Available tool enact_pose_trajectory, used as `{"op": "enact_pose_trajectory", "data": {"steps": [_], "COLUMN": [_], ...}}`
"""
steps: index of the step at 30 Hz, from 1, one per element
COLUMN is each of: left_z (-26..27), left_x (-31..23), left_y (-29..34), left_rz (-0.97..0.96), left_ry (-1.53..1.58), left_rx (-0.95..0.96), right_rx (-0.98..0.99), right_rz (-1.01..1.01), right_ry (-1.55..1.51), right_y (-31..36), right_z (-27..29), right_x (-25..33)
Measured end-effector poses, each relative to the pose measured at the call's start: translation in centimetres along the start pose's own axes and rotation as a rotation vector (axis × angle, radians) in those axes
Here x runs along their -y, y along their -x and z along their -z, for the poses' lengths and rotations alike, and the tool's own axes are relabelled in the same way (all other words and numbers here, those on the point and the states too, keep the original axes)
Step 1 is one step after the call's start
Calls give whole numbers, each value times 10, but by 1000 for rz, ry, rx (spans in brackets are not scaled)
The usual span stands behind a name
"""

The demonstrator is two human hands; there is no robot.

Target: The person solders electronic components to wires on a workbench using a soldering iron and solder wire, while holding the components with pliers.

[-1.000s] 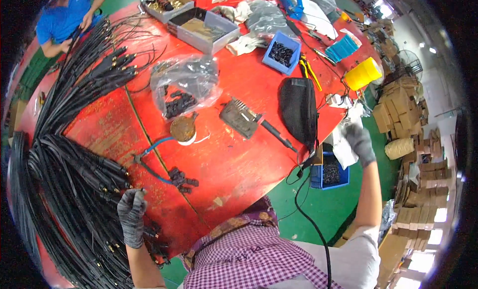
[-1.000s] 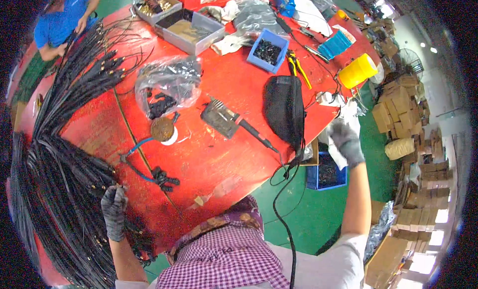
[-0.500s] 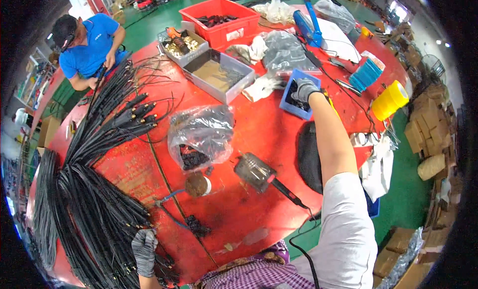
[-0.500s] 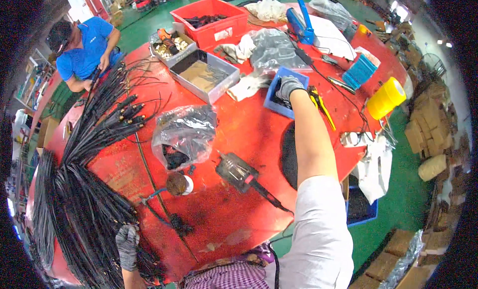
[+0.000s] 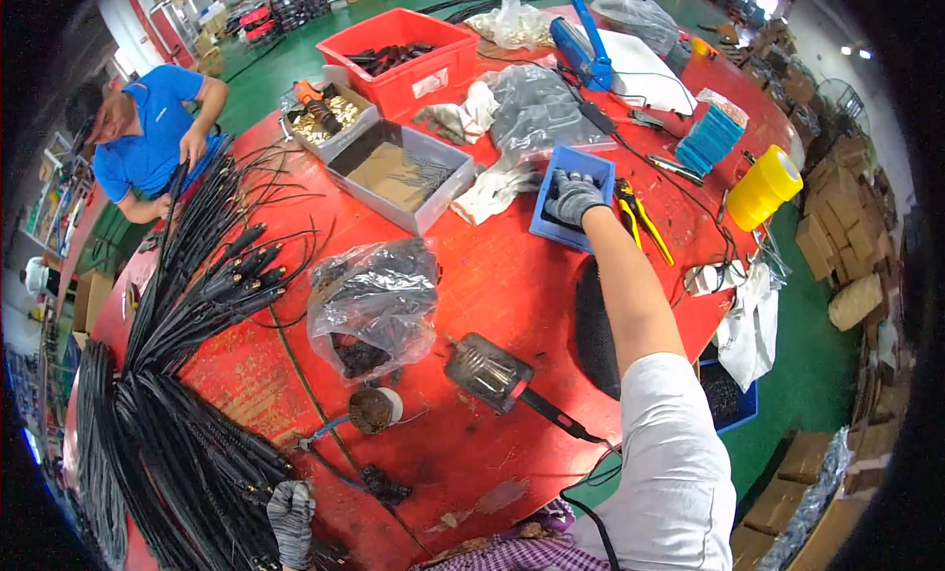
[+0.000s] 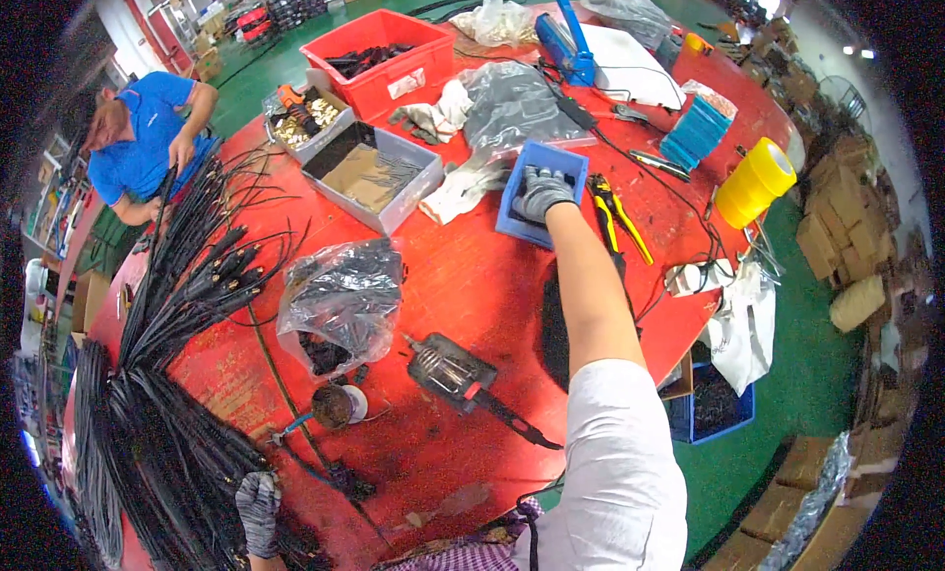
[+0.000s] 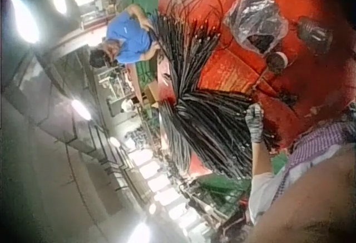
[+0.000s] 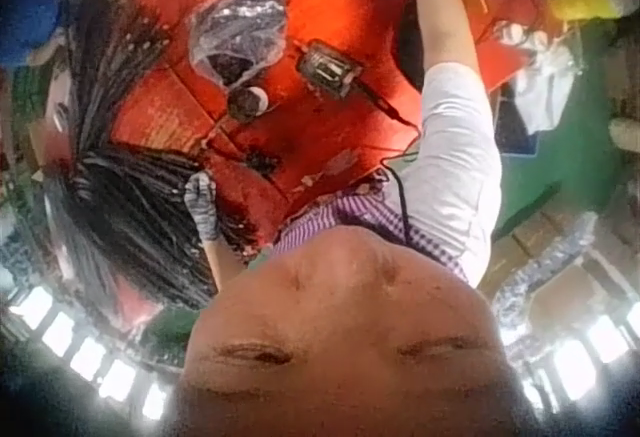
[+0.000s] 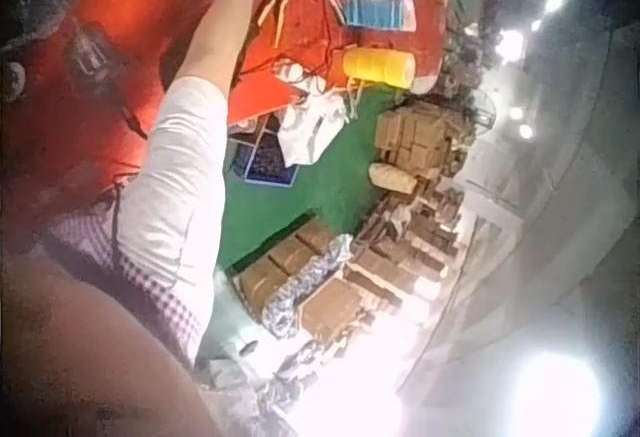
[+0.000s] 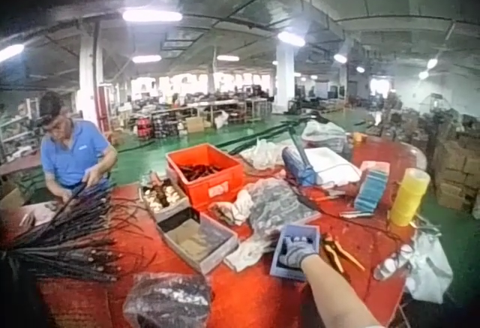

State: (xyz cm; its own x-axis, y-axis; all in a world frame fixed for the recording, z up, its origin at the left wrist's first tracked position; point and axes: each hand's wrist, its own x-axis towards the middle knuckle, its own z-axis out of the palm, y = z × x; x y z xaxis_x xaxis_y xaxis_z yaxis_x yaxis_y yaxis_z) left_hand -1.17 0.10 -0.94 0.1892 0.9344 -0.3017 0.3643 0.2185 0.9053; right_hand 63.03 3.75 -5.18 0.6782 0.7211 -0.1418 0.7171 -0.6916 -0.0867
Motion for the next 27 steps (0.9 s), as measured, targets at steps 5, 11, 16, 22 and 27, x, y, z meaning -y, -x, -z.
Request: {"op": "enact_pose_trajectory", "data": {"steps": [5, 11, 16, 22, 27], "left_z": [3, 5, 6, 6, 7], "left_x": [3, -4, 5, -5, -2], "left_y": [2, 6, 5, 10, 7], "left_rz": [-28, 77, -41, 30, 60], "left_ry": [18, 143, 11, 21, 196], "left_rx": [15, 86, -13, 39, 69], "right_rx": [-35, 1, -37, 17, -68], "right_rz": [17, 20, -11, 19, 10], "right_ry": [-18, -15, -62, -38, -73], "right_y": [5, 11, 8, 16, 12], "right_z": [-8, -9, -21, -13, -18], "right_x": [-1, 2, 1, 4, 2]}}
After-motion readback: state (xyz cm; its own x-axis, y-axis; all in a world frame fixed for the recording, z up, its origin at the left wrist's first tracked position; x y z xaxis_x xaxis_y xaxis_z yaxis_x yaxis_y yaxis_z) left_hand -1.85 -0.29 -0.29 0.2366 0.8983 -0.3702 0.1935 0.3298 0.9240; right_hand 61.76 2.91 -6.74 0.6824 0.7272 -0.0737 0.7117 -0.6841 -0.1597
